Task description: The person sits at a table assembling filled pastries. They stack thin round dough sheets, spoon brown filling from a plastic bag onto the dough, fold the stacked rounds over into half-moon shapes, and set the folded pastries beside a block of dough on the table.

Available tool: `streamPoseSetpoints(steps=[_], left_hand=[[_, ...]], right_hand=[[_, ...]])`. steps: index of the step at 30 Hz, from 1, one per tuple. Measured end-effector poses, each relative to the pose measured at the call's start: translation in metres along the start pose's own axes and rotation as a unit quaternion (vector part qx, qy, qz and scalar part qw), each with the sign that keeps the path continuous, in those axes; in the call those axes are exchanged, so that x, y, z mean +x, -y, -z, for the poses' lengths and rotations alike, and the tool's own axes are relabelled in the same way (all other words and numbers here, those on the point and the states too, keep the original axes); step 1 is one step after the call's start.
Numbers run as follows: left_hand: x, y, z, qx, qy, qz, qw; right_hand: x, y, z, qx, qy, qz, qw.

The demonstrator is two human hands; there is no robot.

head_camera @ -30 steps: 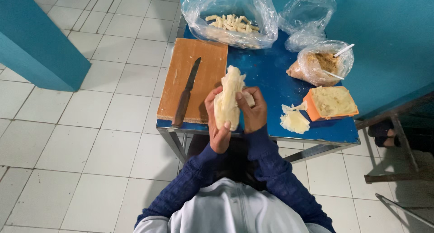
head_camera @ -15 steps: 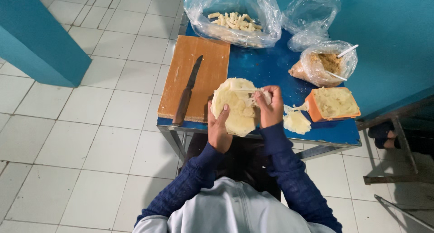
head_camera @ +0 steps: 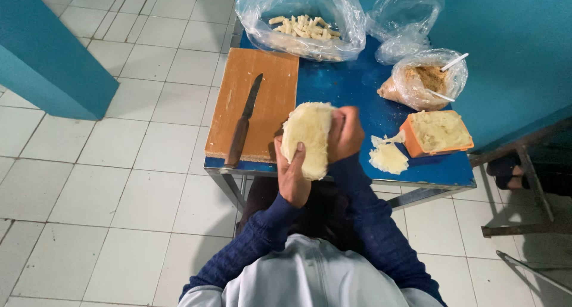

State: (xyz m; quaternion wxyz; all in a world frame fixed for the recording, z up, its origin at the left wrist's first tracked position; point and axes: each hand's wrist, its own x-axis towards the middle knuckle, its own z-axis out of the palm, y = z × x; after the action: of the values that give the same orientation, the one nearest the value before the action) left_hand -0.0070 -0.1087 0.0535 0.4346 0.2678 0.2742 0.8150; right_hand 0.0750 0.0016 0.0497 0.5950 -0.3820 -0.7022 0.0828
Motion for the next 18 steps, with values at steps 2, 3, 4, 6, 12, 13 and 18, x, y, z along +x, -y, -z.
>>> streamPoseSetpoints(steps=[2,3,4,6,12,13,18], left_hand=[[0.000,-0.012,-0.004,-0.059,0.001,0.027,0.998],[0.001,-0.019,-0.005,-0.077,0.001,0.035,0.996],[0.002,-0.026,-0.006,-0.095,0.001,0.042,0.995],[0.004,-0.037,-0.007,-0.116,-0.003,0.061,0.991],[0.007,-0.031,-0.013,-0.101,0.005,0.031,0.994],[0.008,-0.026,-0.014,-0.092,0.010,0.021,0.996],[0.010,-0.007,-0.021,-0.090,0.015,-0.054,0.994]], right_hand=[[0.008,-0.024,0.006,-0.006,-0.011,-0.042,0.999],[0.012,-0.037,0.011,-0.009,-0.017,-0.063,0.998],[0.016,-0.048,0.019,0.024,-0.006,-0.147,0.989],[0.025,-0.067,0.039,0.144,0.001,-0.250,0.957],[0.029,-0.052,0.067,0.309,0.033,-0.258,0.915],[0.020,-0.039,0.060,0.230,0.085,-0.233,0.941],[-0.018,0.015,0.029,0.036,0.041,-0.003,0.999]])
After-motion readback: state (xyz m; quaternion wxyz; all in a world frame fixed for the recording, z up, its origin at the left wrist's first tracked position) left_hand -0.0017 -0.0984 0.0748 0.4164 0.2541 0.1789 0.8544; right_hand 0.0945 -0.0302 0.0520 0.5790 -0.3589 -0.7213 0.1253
